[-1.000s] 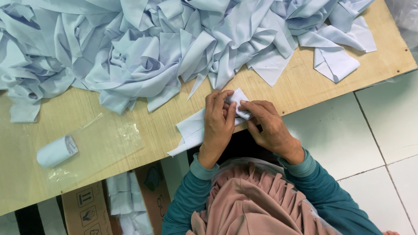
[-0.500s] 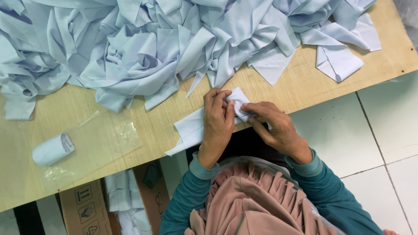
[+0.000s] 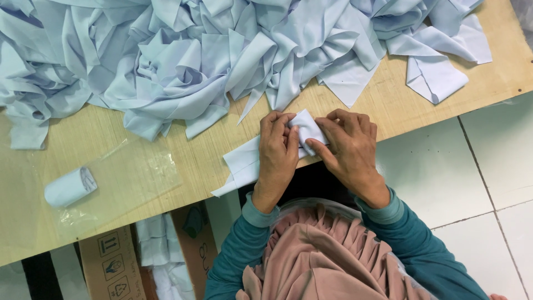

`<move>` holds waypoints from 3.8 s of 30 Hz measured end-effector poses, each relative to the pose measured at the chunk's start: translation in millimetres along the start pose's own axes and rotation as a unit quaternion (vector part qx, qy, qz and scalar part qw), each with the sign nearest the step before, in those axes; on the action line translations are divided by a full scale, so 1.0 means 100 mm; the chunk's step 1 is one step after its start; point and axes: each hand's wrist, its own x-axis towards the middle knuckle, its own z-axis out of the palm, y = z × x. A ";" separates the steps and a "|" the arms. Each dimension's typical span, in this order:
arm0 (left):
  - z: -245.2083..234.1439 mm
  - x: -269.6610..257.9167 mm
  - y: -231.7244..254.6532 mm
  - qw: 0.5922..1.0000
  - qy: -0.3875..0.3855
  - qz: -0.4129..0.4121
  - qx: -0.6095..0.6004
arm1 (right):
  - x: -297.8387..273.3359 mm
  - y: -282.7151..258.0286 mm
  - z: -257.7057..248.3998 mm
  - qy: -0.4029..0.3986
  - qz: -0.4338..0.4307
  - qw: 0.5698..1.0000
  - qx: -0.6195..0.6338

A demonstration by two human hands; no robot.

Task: The person picks up strips of white fabric from a large pile, folds them into small rectangular bundles, and places them into clear plastic bags before putting the bags into a cardboard box.

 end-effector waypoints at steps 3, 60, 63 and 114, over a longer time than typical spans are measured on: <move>-0.02 0.00 0.03 1.000 0.006 0.003 0.003 | 0.00 -0.03 0.09 -0.003 0.028 0.999 -0.023; -0.10 -0.07 -0.06 0.999 -0.026 0.005 -0.025 | 0.21 -0.09 0.13 -0.035 -0.089 0.995 -0.005; -0.14 -0.06 -0.01 0.999 -0.028 -0.008 -0.039 | 0.28 -0.14 -0.02 -0.089 -0.075 0.993 0.009; -0.98 0.27 -0.24 0.989 -0.150 0.018 0.005 | -0.19 -0.09 0.11 -0.051 -0.188 0.979 0.052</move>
